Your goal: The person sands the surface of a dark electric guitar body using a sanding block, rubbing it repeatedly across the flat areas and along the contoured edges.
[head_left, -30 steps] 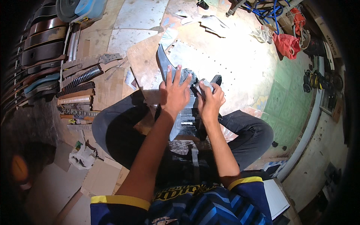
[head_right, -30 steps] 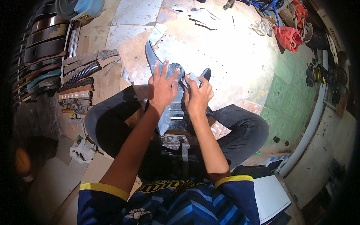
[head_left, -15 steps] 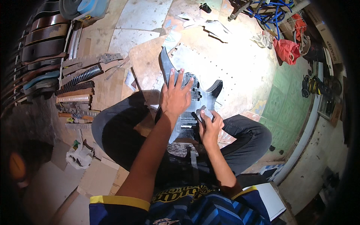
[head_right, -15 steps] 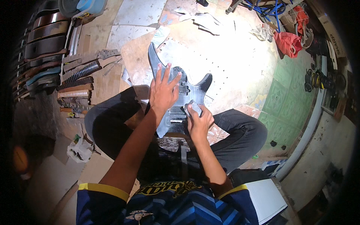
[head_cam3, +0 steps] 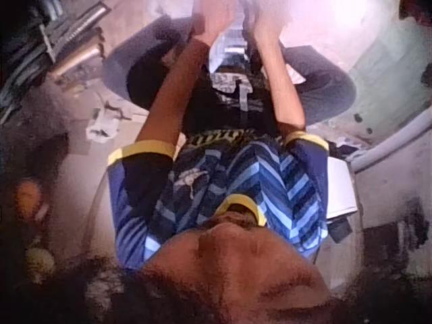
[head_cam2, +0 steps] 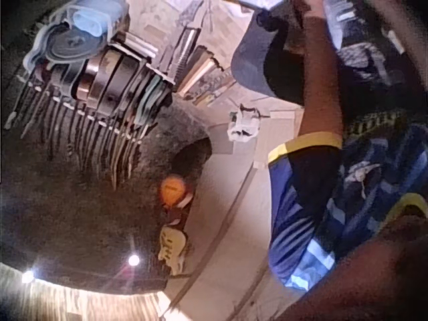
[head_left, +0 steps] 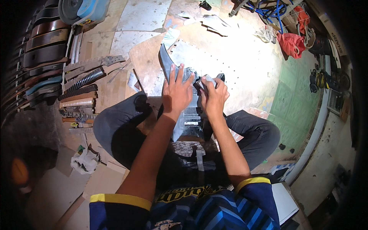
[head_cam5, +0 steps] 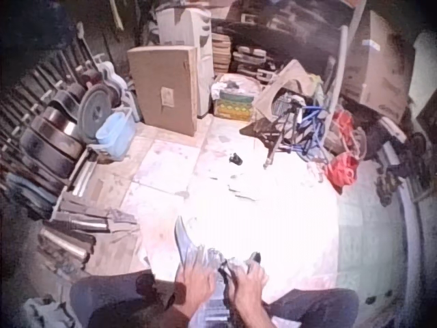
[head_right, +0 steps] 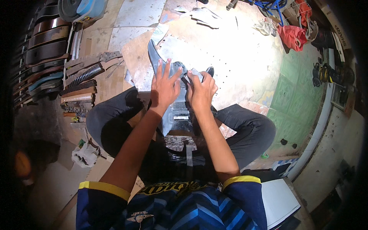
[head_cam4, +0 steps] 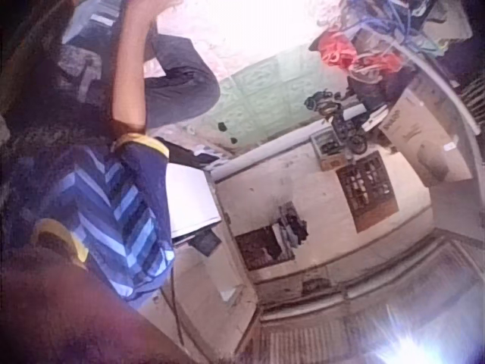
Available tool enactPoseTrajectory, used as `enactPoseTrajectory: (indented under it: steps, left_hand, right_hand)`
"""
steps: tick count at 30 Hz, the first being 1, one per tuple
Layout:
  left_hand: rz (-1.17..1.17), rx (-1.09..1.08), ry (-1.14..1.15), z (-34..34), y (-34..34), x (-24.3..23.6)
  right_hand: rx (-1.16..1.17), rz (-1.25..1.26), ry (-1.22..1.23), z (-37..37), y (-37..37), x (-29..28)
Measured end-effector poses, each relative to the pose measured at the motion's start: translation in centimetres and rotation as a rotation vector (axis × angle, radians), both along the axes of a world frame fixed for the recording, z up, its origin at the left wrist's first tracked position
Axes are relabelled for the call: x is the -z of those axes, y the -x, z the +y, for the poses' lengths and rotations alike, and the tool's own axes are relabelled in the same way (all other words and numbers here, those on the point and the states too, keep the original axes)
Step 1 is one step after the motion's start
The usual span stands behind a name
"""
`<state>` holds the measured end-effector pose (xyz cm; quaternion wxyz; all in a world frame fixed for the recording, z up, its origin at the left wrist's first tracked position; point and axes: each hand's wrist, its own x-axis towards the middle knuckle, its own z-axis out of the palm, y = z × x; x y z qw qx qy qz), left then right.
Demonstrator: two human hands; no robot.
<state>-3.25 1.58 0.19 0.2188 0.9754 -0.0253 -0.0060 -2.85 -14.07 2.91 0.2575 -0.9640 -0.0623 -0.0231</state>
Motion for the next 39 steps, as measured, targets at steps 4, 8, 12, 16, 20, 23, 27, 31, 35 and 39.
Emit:
enactPoseTrajectory:
  steps: [4,8,12,16,20,23,27,31,35,39]
  left_hand:
    - [-0.033,-0.004,0.003,0.6,0.0,-0.1]
    - [0.039,-0.037,0.083,0.9,0.2,-1.1]
    - [-0.005,0.001,-0.049,-0.2,0.3,-0.7]
    - [0.102,-0.099,-0.014,-1.1,-0.4,-0.7]
    - [0.119,-0.148,-0.021,-0.7,-0.8,0.3]
    - [0.156,-0.100,-0.046,-1.7,0.0,-1.7]
    - [0.133,-0.086,-0.059,-1.8,-0.1,-1.9]
    - [0.106,-0.134,-0.017,-0.2,-0.4,0.7]
    - [-0.139,-0.284,0.076,0.4,1.6,2.1]
    - [0.095,-0.610,0.033,-1.1,2.9,1.3]
  right_hand:
    - [-0.149,0.109,0.015,-3.4,11.5,-0.3]
    - [-0.110,0.304,-0.247,-6.8,13.8,-1.9]
    - [0.138,0.098,-0.352,-8.7,12.1,-0.3]
    - [0.276,0.053,-0.469,-8.9,12.0,0.4]
    - [0.345,0.094,-0.587,-9.1,11.6,0.6]
    - [0.384,0.070,-0.616,-9.8,11.8,1.5]
    - [0.338,0.065,-0.580,-9.5,11.7,1.9]
    - [0.314,0.087,-0.637,-8.5,10.6,1.3]
    - [0.254,0.054,-0.544,-8.8,8.9,0.8]
    - [0.244,0.091,-0.529,-9.1,7.6,1.5]
